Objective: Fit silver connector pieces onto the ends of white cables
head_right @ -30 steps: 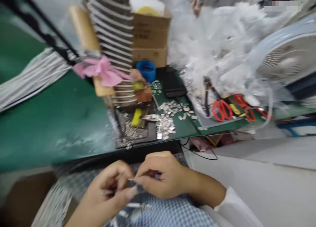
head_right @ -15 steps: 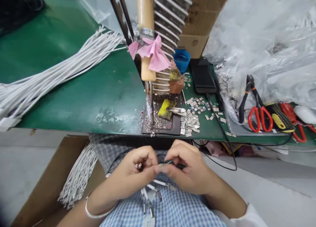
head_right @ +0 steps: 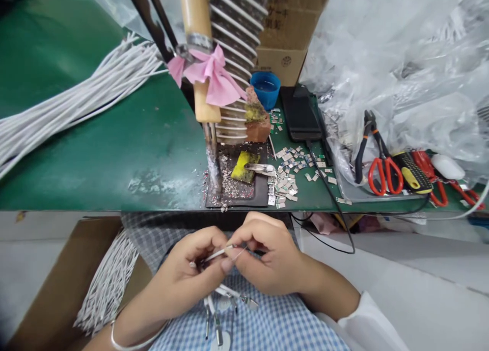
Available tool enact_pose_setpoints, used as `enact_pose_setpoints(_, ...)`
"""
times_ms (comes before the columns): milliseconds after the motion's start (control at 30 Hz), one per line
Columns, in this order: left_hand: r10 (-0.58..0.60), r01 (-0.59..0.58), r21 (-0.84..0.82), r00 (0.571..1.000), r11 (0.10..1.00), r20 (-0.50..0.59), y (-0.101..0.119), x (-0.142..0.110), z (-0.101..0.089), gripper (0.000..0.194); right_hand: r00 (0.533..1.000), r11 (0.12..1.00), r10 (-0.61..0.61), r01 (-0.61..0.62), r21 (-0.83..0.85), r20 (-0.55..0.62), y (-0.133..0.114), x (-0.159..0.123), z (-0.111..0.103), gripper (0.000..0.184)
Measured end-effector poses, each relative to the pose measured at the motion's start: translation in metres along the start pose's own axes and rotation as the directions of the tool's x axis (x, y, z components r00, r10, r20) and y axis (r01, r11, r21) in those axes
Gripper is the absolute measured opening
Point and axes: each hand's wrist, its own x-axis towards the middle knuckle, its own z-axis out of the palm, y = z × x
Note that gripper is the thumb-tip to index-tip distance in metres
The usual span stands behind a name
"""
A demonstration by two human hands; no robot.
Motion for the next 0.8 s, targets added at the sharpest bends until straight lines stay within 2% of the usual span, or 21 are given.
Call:
enact_pose_setpoints(200,0.069,-0.071,-0.030,0.997,0.997,-0.046,-0.006,-0.004,-0.003,0.018,0.999,0.998,0.028,-0.025,0.059,-0.046,0.004,0.002,0.001,0.006)
enact_pose_setpoints(500,0.156,-0.147,0.102,0.984,0.984,-0.091,-0.006,-0.003,-0.004,0.013,0.997,0.999,0.035,-0.033,0.037,-0.062,0.004,0.004,-0.001,0.006)
enact_pose_setpoints(700,0.145,-0.140,0.209,0.989,0.968,-0.009,0.000,-0.003,-0.012,0.014,1.000,0.987,0.010,-0.013,0.160,0.021,0.008,0.004,-0.005,0.011)
enact_pose_setpoints(800,0.109,-0.157,0.331,0.981,0.930,0.157,0.001,-0.006,-0.023,0.015,0.979,0.976,-0.049,0.005,0.217,0.197,0.012,0.004,-0.009,0.017)
